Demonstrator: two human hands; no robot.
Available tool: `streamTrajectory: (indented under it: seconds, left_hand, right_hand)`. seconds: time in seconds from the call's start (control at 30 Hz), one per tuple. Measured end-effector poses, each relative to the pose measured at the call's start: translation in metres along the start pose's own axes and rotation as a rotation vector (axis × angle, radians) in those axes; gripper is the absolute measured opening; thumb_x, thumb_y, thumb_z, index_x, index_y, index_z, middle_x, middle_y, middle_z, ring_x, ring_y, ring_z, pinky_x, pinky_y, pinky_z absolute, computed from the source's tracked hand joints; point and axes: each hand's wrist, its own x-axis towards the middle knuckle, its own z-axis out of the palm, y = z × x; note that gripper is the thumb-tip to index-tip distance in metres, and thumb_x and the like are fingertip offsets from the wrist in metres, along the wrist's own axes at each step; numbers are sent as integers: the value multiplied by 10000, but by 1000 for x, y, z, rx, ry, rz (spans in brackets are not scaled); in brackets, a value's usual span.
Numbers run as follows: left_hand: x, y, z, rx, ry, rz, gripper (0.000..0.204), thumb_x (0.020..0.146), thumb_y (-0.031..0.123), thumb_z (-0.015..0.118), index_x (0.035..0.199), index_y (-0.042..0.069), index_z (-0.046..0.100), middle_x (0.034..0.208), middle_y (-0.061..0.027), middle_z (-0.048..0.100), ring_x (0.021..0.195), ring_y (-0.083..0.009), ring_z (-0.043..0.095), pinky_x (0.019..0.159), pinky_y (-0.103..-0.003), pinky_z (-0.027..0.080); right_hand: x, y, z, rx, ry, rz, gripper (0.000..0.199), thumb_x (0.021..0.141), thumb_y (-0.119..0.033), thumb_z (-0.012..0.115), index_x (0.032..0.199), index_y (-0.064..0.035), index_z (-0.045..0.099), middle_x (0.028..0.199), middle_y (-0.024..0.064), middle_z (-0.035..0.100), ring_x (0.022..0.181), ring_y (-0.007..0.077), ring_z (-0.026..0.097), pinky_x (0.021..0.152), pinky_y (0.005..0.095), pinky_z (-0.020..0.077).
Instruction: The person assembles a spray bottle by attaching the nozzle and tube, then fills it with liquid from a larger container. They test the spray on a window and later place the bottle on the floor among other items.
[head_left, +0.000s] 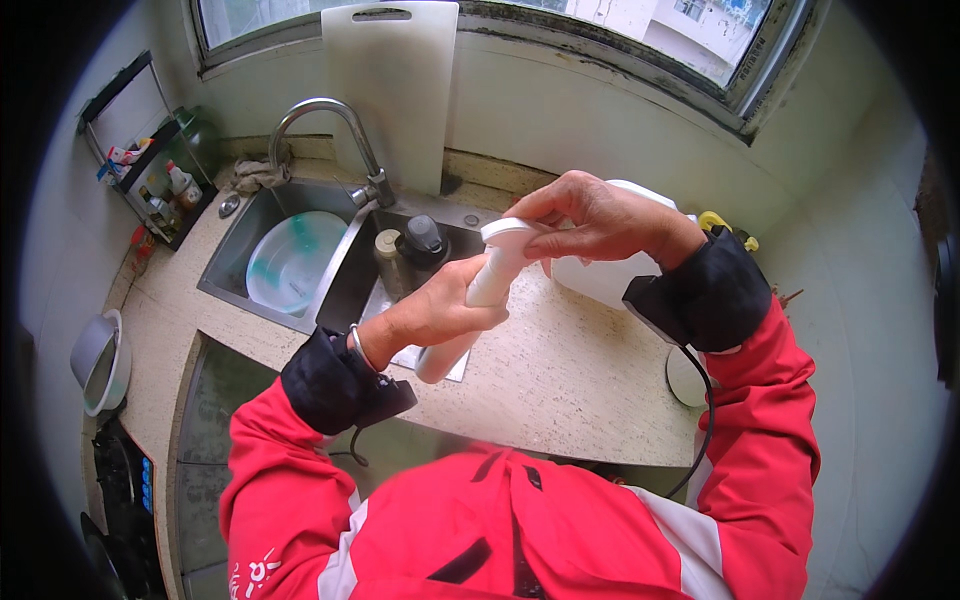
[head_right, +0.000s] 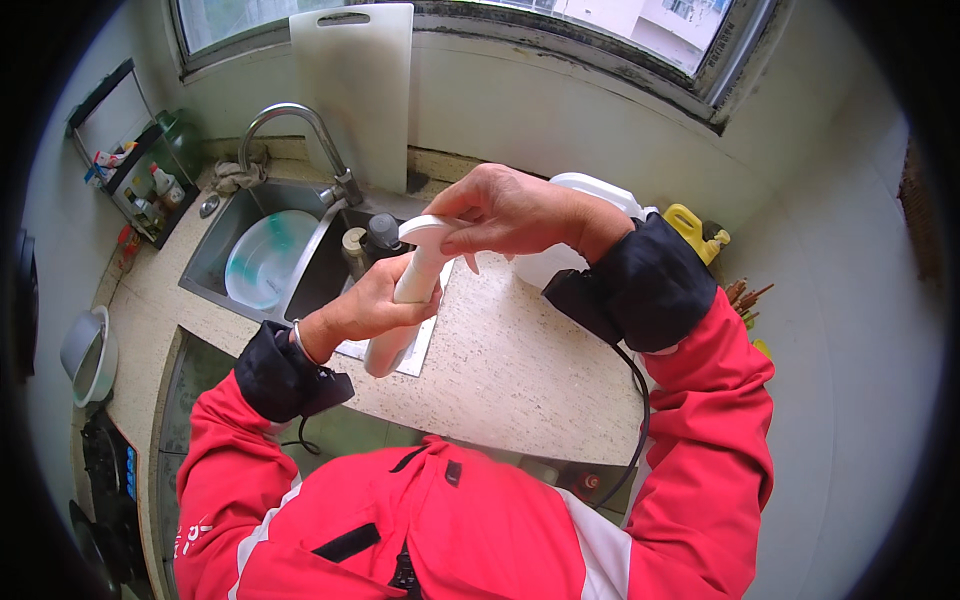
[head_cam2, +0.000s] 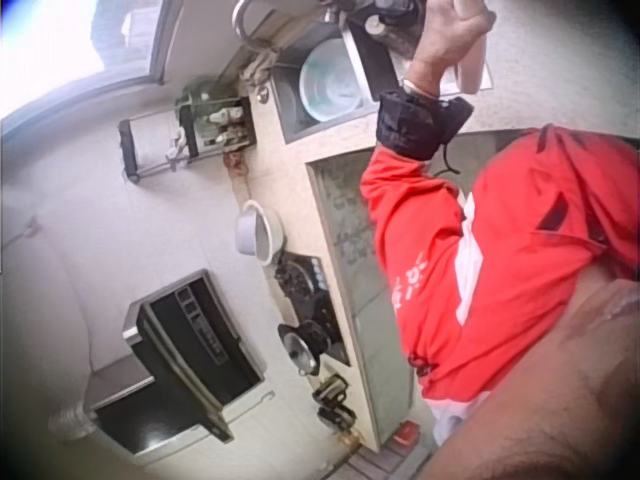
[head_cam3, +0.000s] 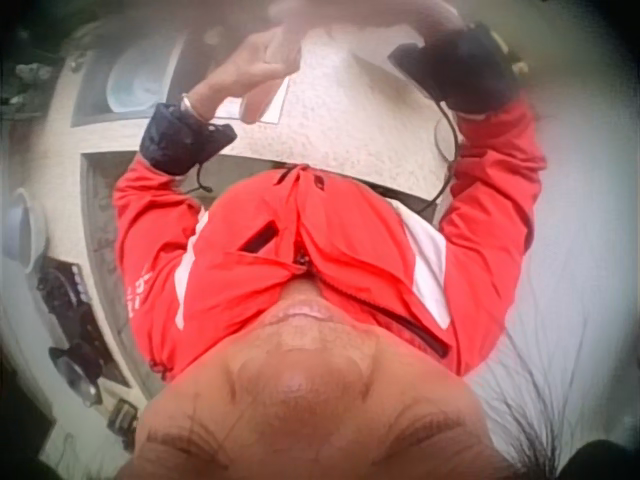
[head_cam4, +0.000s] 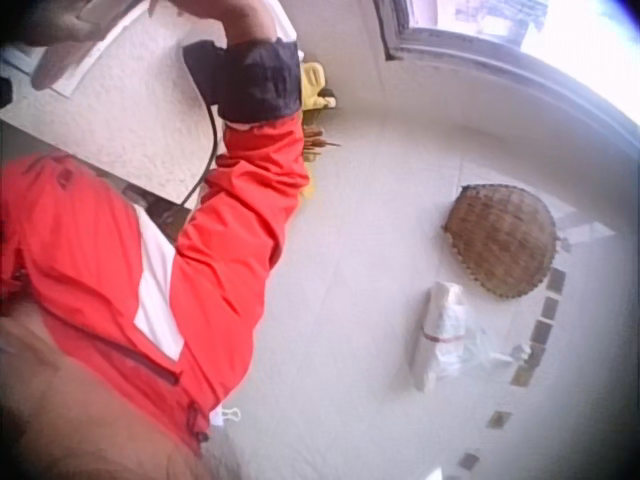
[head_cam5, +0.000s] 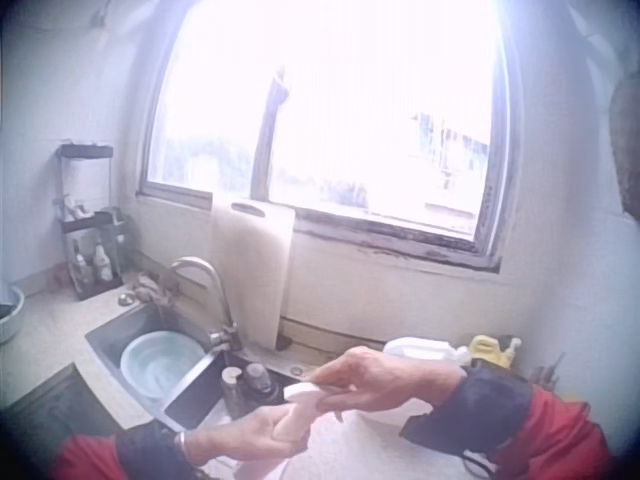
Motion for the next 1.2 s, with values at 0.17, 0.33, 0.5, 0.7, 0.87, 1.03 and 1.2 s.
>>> streamTrajectory:
  seconds: [0.17, 0.33, 0.5, 0.7, 0.87, 1.03, 1.2]
  left_hand:
    - [1, -5, 2, -167, -202, -45, 288, 785, 130, 657, 1016, -7, 554, 891, -53, 593, 815, -142, 567, 760, -312, 483]
    - [5, 0, 12, 19, 67, -27, 340, 780, 157, 677, 1032, -24, 538, 881, -71, 600, 808, -166, 582, 763, -333, 487]
    - [8, 9, 13, 334, 250, -50, 366, 756, 189, 682, 1016, -14, 524, 873, -196, 626, 804, -323, 631, 747, -414, 498]
    - [5, 19, 25, 478, 205, -16, 326, 748, 184, 679, 965, 2, 517, 822, -221, 632, 788, -403, 637, 728, -463, 498]
    - [3, 13, 35, 803, 367, 91, 273, 756, 178, 692, 882, 43, 490, 796, -176, 621, 752, -389, 628, 656, -475, 491]
    - [-6, 12, 25, 771, 351, 104, 286, 750, 169, 693, 921, 23, 517, 818, -191, 626, 769, -376, 637, 662, -440, 498]
    - [-16, 21, 10, 476, 191, 72, 357, 743, 159, 680, 1027, -7, 541, 846, -191, 625, 766, -306, 637, 730, -380, 502]
  right_hand:
    - [-10, 13, 2, -81, 31, -154, 302, 858, -73, 702, 1150, -1, 668, 987, 97, 697, 866, 173, 634, 795, 301, 531]
    - [-24, 18, 1, -209, 383, -198, 245, 831, 3, 698, 1076, -4, 697, 992, 91, 704, 868, 166, 647, 791, 297, 537]
    - [-46, 10, 18, -304, 714, 26, 302, 804, -141, 770, 1092, -84, 700, 1082, 79, 693, 970, 199, 647, 851, 340, 525]
    - [-45, 5, 24, -550, 444, -251, 253, 816, -221, 768, 1014, -72, 717, 939, 98, 695, 847, 225, 647, 731, 316, 524]
    - [-37, 10, 46, -329, 529, 244, 333, 917, -318, 664, 852, 1, 734, 684, 77, 649, 565, 139, 584, 507, 294, 456]
    - [-40, 3, 50, 142, 538, 332, 373, 956, -325, 606, 948, 30, 721, 719, 83, 678, 611, 137, 620, 554, 294, 510]
    - [-41, -15, 34, -992, 505, -514, 312, 845, -120, 700, 1147, -63, 643, 936, 126, 690, 828, 287, 674, 748, 347, 561]
